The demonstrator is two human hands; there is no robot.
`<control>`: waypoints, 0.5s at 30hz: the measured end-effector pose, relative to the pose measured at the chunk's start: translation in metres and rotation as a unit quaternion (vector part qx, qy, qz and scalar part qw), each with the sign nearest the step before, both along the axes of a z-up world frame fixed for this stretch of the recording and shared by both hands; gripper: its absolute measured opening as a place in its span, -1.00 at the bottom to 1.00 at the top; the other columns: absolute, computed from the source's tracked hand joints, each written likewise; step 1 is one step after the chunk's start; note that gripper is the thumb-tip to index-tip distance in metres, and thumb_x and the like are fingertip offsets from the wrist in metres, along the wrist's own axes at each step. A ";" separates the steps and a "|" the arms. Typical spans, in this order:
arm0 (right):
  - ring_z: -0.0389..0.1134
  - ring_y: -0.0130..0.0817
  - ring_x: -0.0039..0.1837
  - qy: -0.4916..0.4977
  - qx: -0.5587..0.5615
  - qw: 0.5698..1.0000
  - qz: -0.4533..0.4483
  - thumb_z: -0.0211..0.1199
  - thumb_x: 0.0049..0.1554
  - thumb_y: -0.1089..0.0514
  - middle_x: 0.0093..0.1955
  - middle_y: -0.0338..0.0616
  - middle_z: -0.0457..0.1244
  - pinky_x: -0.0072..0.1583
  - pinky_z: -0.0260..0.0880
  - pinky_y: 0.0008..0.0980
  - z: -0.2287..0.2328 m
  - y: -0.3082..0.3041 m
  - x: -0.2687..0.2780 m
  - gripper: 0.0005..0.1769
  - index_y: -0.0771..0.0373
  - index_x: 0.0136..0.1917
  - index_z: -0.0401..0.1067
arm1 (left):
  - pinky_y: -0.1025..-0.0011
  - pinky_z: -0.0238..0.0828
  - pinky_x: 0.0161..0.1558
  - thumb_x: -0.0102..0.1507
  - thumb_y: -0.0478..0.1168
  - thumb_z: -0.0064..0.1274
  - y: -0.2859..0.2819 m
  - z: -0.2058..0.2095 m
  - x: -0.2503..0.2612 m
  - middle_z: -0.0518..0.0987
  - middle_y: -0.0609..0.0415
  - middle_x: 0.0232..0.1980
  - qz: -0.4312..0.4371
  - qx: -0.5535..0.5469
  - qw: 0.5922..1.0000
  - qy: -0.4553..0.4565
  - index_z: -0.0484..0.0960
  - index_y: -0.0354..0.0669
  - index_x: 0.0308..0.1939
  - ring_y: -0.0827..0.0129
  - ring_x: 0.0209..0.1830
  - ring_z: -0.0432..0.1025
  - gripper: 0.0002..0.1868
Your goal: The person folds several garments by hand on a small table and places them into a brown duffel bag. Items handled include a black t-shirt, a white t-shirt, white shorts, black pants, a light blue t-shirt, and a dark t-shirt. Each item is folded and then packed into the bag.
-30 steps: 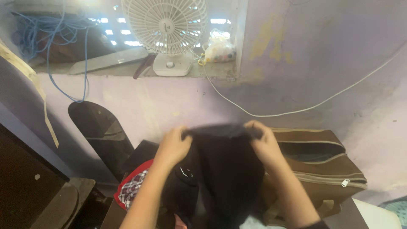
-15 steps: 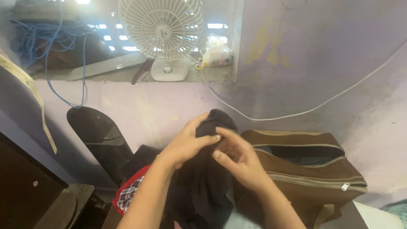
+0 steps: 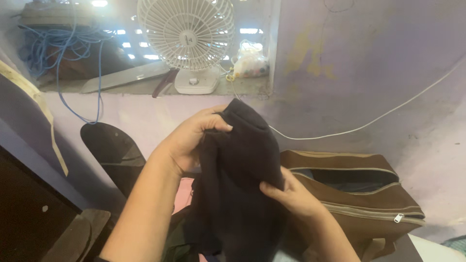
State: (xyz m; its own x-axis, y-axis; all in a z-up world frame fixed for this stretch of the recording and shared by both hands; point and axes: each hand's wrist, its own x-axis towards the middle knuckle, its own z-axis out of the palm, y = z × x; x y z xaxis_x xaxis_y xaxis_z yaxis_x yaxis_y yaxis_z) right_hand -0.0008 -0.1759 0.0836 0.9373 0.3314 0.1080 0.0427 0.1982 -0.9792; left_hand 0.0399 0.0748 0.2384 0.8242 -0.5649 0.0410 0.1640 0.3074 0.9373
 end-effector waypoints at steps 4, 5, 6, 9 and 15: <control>0.27 -0.35 0.42 0.075 -0.023 0.997 0.013 0.27 0.14 0.08 0.40 -0.12 0.30 0.41 0.21 -0.27 -0.004 -0.005 0.005 -0.33 0.28 0.47 0.24 | 0.24 0.39 0.13 0.13 -0.18 0.17 -0.009 -0.023 0.033 0.58 0.09 0.10 0.145 0.189 0.963 -0.126 0.50 -0.14 0.31 0.29 0.10 0.48 -0.36; 0.26 -0.35 0.43 0.070 -0.022 0.997 0.009 0.25 0.15 0.04 0.41 -0.12 0.29 0.42 0.19 -0.27 -0.008 -0.003 0.007 -0.33 0.30 0.47 0.25 | 0.23 0.36 0.20 0.14 -0.14 0.21 -0.012 -0.033 0.039 0.57 0.11 0.18 0.200 0.260 0.926 -0.186 0.47 -0.10 0.32 0.29 0.18 0.48 -0.36; 0.25 -0.35 0.44 0.065 -0.020 0.998 0.006 0.24 0.17 0.00 0.42 -0.12 0.28 0.44 0.18 -0.27 -0.012 -0.002 0.009 -0.33 0.32 0.47 0.26 | 0.19 0.38 0.19 0.13 -0.07 0.21 -0.012 -0.047 0.040 0.57 0.01 0.17 0.242 0.349 0.878 -0.221 0.43 -0.08 0.35 0.18 0.17 0.48 -0.31; 0.28 -0.40 0.40 0.098 -0.056 0.993 -0.021 0.21 0.17 -0.06 0.36 -0.16 0.33 0.42 0.19 -0.33 -0.024 0.000 0.020 -0.39 0.28 0.40 0.38 | 0.15 0.43 0.16 0.13 0.13 0.20 -0.025 -0.092 0.028 0.60 -0.18 0.15 0.255 0.494 0.791 -0.256 0.39 -0.03 0.38 0.03 0.14 0.51 -0.23; 0.39 -0.40 0.14 0.062 -0.104 0.993 -0.007 0.43 -0.01 0.22 0.07 -0.20 0.41 0.23 0.36 -0.35 -0.041 0.000 0.038 -0.54 0.29 0.17 0.47 | 0.25 0.36 0.27 0.10 0.24 0.26 -0.053 -0.173 -0.002 0.52 -0.26 0.30 0.168 0.423 0.879 -0.140 0.39 -0.29 0.35 0.10 0.34 0.44 -0.07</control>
